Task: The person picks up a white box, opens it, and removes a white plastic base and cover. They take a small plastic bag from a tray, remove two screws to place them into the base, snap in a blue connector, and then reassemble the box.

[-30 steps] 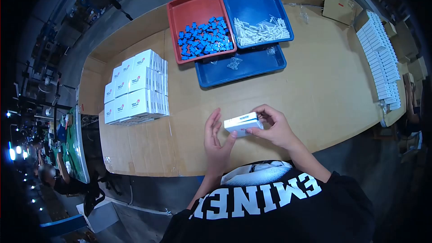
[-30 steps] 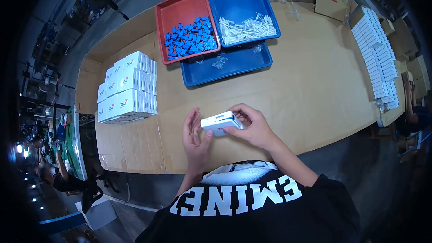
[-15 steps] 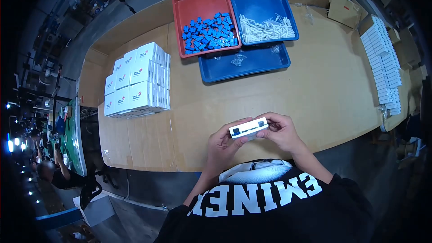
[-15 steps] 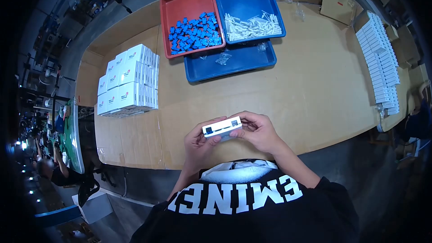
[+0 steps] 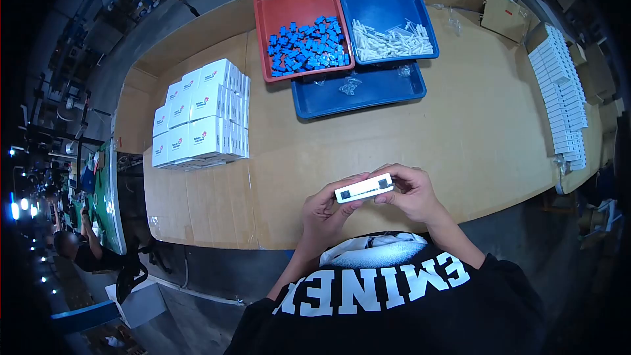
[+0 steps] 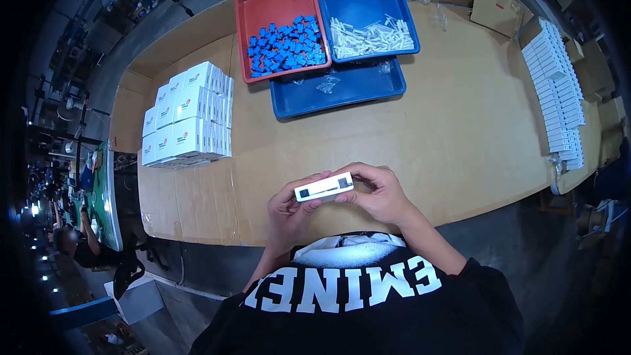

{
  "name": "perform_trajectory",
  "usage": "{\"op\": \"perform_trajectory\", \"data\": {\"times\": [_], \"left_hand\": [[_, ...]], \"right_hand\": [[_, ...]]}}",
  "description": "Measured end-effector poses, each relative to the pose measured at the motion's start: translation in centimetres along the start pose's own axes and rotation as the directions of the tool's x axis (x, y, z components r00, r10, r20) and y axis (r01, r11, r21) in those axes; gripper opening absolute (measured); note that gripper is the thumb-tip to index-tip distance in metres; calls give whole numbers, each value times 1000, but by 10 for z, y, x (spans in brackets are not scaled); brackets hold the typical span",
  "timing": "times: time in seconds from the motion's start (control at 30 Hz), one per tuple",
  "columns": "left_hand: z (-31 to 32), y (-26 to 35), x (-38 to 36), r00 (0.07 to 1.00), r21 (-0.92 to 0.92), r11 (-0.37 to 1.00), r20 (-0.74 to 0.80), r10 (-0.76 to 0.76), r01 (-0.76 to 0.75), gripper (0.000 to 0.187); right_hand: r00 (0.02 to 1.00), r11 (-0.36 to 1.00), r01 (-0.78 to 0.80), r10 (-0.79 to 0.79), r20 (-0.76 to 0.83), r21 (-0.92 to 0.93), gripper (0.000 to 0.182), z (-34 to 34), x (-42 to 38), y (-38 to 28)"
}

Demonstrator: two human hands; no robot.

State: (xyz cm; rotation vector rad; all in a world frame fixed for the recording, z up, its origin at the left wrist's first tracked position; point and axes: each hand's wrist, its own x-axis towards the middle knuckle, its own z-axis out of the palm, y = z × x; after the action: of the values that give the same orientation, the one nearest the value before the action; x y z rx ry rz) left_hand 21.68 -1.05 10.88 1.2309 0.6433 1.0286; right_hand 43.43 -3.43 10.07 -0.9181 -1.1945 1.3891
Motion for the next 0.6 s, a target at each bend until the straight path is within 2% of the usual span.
{"op": "perform_trajectory", "data": {"times": [0.07, 0.2, 0.23, 0.3, 0.33, 0.37, 0.4, 0.43, 0.47, 0.5, 0.53, 0.57, 0.6], "left_hand": [[-1, -3, 0, 1000, 16, 1000, 10, 11, -11, 36], [-3, -8, 1, 999, 10, 1000, 19, 28, -28, 35], [0, -7, 2, 999, 10, 999, 19, 30, -30, 35], [7, -3, 6, 994, -53, 998, -97, -48, 43, 35], [4, -7, 4, 994, -51, 998, -98, -42, 37, 35], [-1, -16, 0, 986, -107, 986, -97, -137, 126, 36], [-5, -17, 0, 969, -161, 963, -90, -230, 214, 36], [-8, -17, -1, 970, -160, 964, -88, -226, 210, 36], [-12, -16, -2, 972, 22, 973, -56, -229, 230, 36], [-13, -14, -2, 971, 205, 950, -24, -238, 237, 35], [-13, -11, -1, 971, 206, 949, -21, -238, 237, 35], [-13, -7, -1, 979, 291, 936, -16, -202, 198, 33], [-12, -2, 0, 986, 374, 914, -9, -165, 156, 31]], "right_hand": [[998, 996, 68, -68, -2, -59, 33, -1, 1, 4], [997, 994, 67, -69, -28, -88, 31, 3, 0, 5], [997, 998, 43, -45, -60, -46, 30, 4, 0, 7], [996, 1000, 25, -25, -88, -6, 30, 8, 1, 7], [991, 991, -17, 34, -127, 130, 31, 10, 3, 5], [983, 963, -53, 97, -156, 264, 31, 11, 5, 3], [984, 964, -48, 91, -154, 262, 31, 12, 8, 1], [990, 1000, -23, 24, -139, 7, 33, 12, 10, -1], [993, 969, 8, -37, -111, -247, 34, 12, 10, -3], [993, 969, 10, -39, -114, -248, 34, 11, 11, -7], [999, 950, 3, -14, -34, -311, 35, 9, 12, -10], [999, 928, 3, 16, 47, -373, 36, 7, 13, -12], [998, 923, 23, -1, 57, -385, 33, 6, 13, -11]]}}
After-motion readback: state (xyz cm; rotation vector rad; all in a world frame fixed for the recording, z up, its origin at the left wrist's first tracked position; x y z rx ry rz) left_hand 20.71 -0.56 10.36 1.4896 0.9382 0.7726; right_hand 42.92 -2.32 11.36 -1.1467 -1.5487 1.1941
